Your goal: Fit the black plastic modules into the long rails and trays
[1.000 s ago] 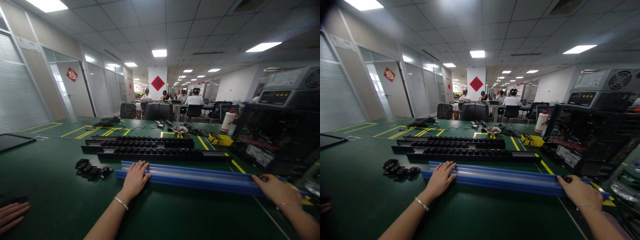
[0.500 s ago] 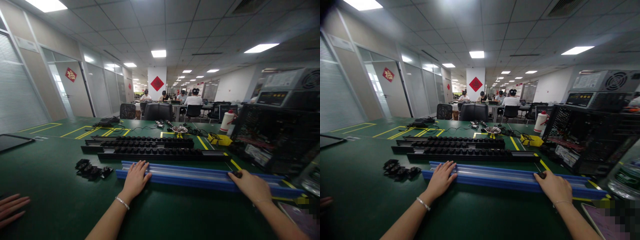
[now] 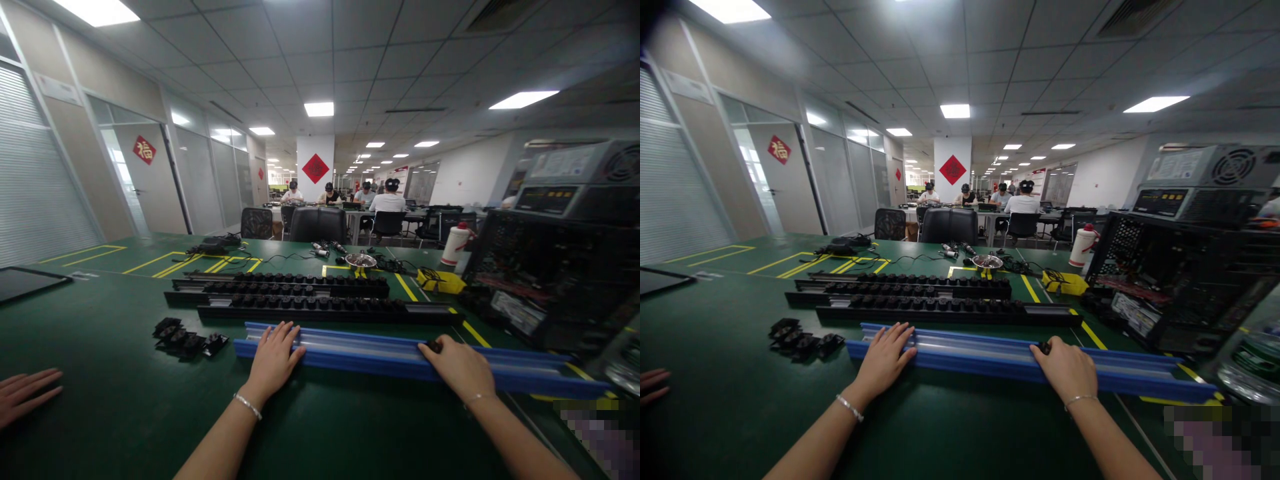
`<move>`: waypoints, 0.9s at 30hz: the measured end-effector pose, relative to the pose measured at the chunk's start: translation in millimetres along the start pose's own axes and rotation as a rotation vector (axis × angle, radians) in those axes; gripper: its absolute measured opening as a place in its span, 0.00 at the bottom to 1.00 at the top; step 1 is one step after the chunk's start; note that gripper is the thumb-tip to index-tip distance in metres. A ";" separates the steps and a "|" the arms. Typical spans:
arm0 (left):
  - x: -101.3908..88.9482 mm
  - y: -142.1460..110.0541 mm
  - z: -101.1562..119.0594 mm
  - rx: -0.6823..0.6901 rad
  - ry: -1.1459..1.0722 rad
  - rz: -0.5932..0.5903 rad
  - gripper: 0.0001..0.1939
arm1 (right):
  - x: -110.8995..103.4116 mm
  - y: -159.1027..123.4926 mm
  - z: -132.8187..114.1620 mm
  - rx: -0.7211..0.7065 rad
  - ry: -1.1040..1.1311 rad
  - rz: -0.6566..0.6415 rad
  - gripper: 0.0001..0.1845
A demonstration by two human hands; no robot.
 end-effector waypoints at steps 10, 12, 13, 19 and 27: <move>0.0 0.3 0.0 -0.002 0.001 -0.005 0.25 | 1.9 -11.3 -48.1 -0.066 0.022 -0.042 0.22; -0.6 0.3 0.5 0.000 0.005 -0.003 0.25 | 2.7 -13.2 -56.0 -0.078 0.011 -0.048 0.22; -1.0 0.3 0.8 0.002 0.006 0.002 0.25 | 2.7 -14.0 -59.6 -0.085 0.001 -0.043 0.22; -0.1 -0.1 0.4 0.005 0.002 0.016 0.24 | 5.0 -17.2 -75.9 -0.094 0.020 -0.057 0.21; -0.2 0.3 0.5 -0.008 -0.001 0.000 0.25 | 8.8 -23.4 -98.7 -0.105 0.092 -0.081 0.19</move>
Point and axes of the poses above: each hand's wrist, its own y-axis towards the middle knuckle, its own x-axis out of the palm, z = x × y, the point moved 8 cm from there along y, towards the middle knuckle
